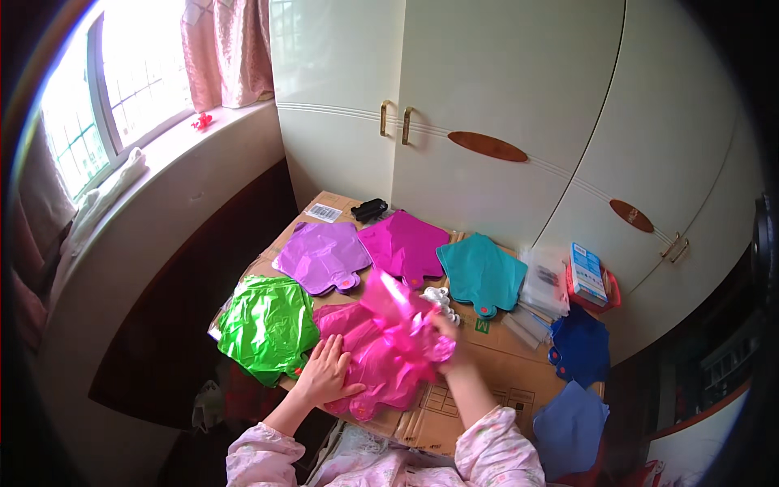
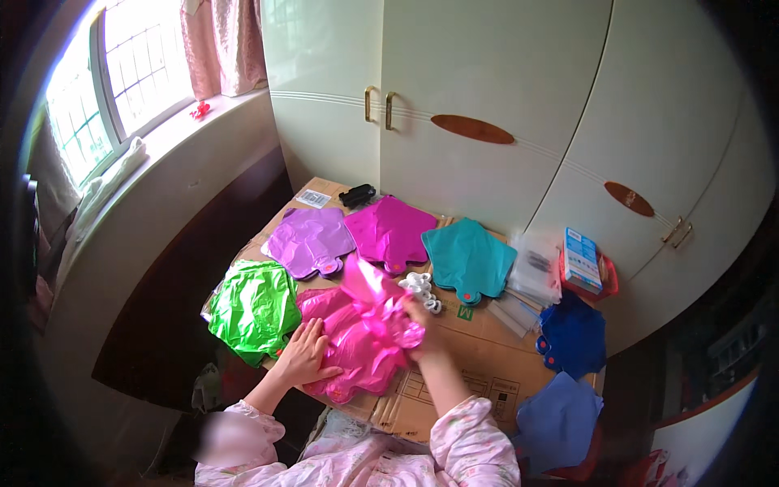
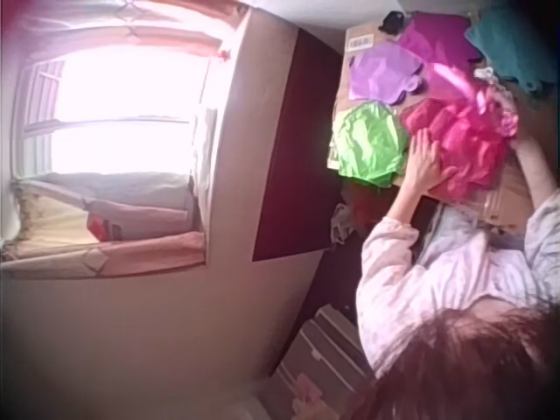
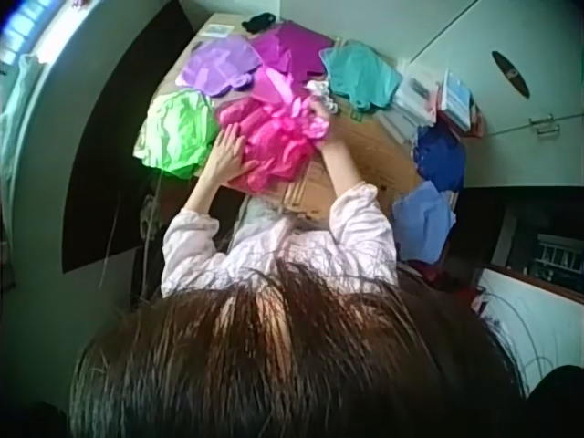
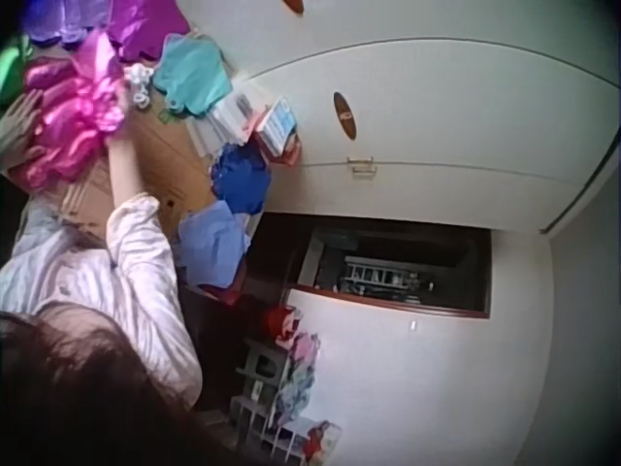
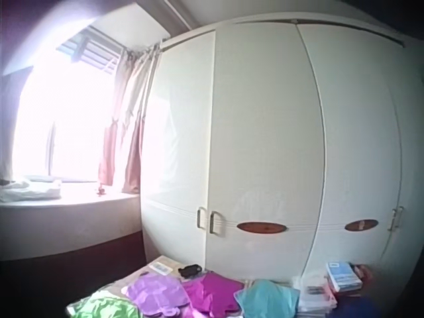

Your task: Folding colorful plastic products and placing them into small pink boxes for packaging.

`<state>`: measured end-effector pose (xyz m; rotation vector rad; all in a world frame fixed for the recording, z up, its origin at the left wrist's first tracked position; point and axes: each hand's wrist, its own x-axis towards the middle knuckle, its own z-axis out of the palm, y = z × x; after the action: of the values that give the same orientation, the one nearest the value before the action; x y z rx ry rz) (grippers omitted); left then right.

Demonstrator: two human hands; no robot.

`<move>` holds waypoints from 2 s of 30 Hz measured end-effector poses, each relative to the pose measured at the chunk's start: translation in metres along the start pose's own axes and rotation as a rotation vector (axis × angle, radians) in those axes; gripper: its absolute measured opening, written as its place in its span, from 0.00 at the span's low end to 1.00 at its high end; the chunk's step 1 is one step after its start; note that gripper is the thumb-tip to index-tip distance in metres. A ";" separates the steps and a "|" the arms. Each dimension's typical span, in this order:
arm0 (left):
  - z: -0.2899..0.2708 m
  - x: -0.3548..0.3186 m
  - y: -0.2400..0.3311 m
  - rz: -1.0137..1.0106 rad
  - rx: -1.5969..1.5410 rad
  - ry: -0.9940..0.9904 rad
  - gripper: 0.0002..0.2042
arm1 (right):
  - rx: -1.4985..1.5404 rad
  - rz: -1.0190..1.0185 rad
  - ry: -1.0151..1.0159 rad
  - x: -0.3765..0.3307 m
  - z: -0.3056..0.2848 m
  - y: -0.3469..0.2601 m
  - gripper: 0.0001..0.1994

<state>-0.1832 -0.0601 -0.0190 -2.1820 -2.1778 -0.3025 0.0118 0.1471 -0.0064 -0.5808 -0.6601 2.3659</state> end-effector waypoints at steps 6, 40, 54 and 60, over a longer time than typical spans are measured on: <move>-0.007 0.000 0.000 0.032 0.073 0.000 0.38 | -0.061 -0.486 -0.066 -0.038 0.011 -0.119 0.19; 0.012 0.119 0.170 0.910 -0.022 -0.298 0.27 | -2.227 -0.259 1.020 -0.299 -0.129 -0.035 0.09; 0.039 0.165 0.324 1.167 -0.570 -0.027 0.22 | -1.365 -0.559 1.164 -0.307 -0.153 -0.050 0.10; 0.075 0.164 0.332 1.261 -0.311 -0.009 0.19 | -0.753 -0.511 0.955 -0.331 -0.187 -0.063 0.03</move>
<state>0.1538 0.1109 -0.0300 -3.1295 -0.4245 -0.5245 0.3784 0.0334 -0.0363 -1.5007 -1.0380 1.0928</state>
